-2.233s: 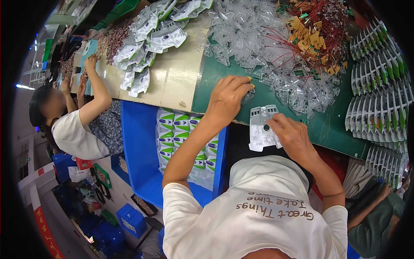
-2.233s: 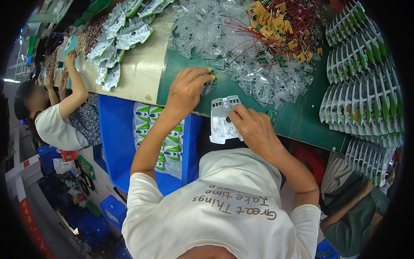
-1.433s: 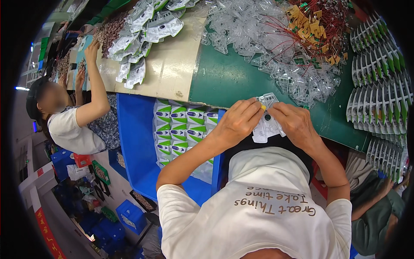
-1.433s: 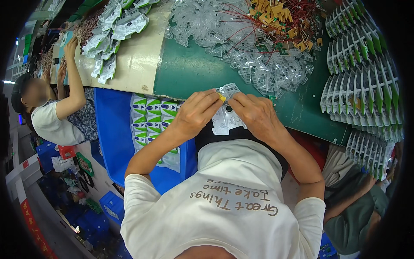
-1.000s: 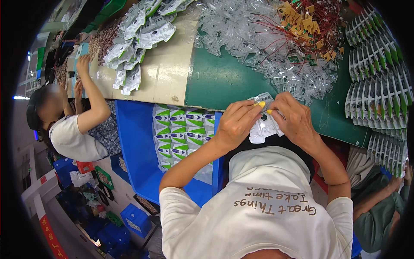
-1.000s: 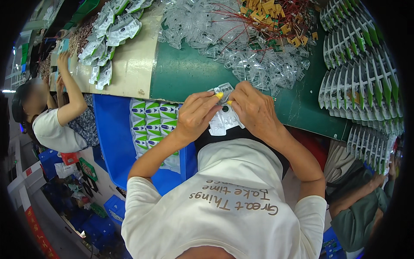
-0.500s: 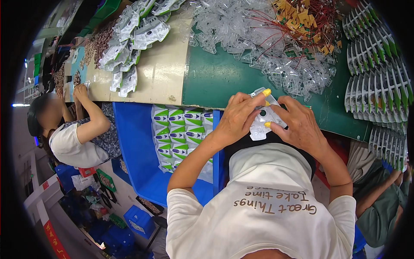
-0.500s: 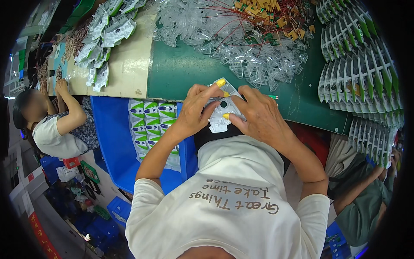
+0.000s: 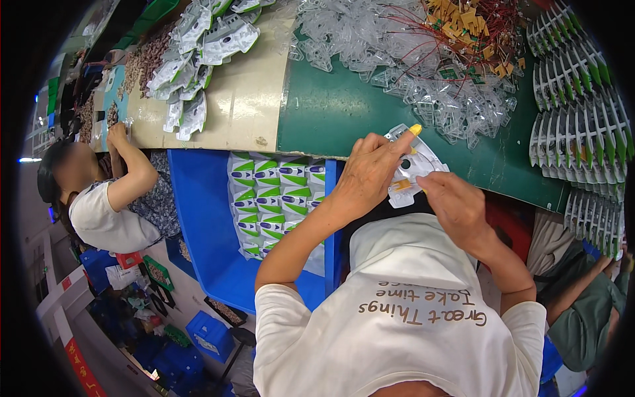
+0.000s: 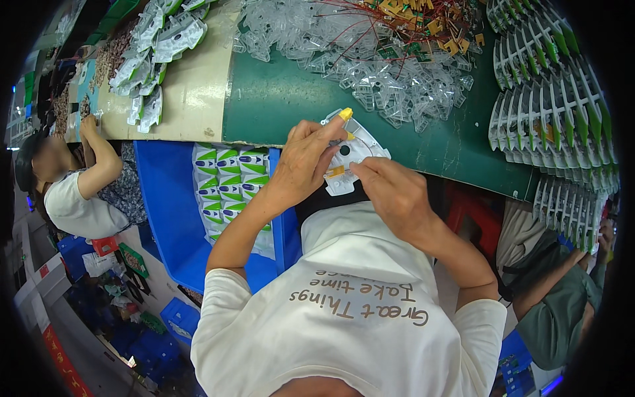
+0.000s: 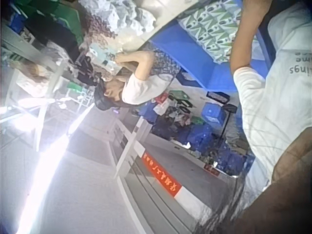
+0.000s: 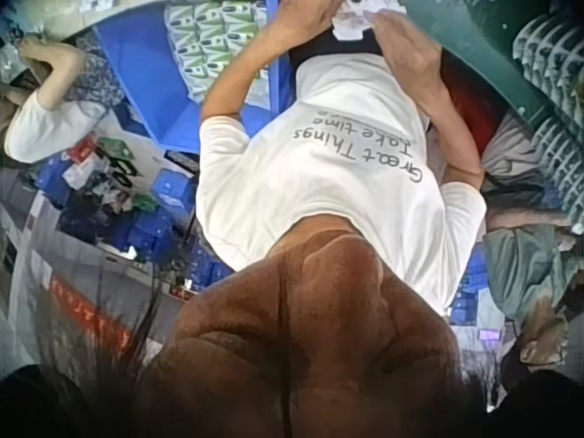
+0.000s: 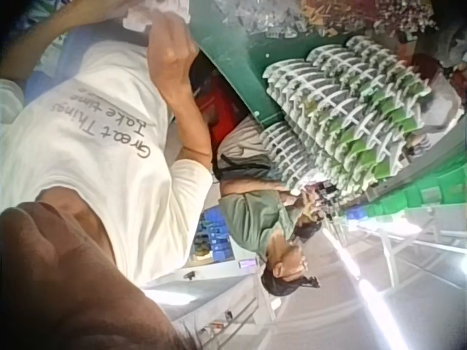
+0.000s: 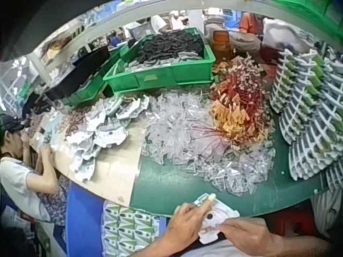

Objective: Assembling small plastic components for products at a manufacturing workstation.

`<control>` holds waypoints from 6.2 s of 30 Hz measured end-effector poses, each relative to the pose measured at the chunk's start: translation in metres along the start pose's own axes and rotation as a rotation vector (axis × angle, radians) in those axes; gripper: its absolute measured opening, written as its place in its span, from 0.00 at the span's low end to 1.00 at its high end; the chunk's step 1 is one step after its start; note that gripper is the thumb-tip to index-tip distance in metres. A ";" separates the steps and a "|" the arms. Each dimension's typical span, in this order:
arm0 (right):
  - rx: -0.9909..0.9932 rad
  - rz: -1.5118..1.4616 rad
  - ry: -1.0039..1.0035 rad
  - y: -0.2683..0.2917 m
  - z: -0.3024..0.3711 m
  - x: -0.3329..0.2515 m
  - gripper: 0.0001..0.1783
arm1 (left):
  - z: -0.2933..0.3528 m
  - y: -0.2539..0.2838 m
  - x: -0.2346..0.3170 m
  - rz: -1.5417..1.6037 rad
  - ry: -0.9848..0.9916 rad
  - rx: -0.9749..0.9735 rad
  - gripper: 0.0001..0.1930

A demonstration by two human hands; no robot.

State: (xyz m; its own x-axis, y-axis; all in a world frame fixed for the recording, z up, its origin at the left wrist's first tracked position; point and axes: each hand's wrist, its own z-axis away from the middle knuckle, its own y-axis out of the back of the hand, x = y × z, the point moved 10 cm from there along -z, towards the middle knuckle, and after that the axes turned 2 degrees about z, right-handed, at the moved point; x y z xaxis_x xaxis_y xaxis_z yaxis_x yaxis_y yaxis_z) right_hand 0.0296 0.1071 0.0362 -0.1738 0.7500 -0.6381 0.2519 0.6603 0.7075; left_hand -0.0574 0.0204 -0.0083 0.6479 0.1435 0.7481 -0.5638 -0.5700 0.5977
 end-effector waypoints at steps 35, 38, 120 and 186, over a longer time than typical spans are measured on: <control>1.001 0.158 -0.663 0.337 0.254 0.040 0.10 | -0.059 -0.049 0.047 0.108 -0.107 -0.118 0.10; 1.110 0.150 -0.686 0.412 0.277 0.057 0.08 | -0.064 -0.060 0.055 0.106 -0.131 -0.143 0.10; 0.738 -0.406 -0.007 0.168 -0.153 0.074 0.11 | -0.039 -0.049 0.026 0.232 -0.134 0.141 0.06; -0.124 -0.498 -0.307 0.000 -0.048 0.061 0.06 | -0.009 0.004 -0.050 1.253 0.616 -0.142 0.23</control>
State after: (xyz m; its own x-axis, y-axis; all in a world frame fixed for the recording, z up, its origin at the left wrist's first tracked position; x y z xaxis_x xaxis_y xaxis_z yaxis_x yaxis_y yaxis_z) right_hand -0.0269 0.1548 0.0119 0.0455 0.3162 -0.9476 0.0941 0.9430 0.3192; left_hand -0.0972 0.0182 -0.0405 -0.6219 -0.0446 0.7819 -0.6629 -0.5017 -0.5558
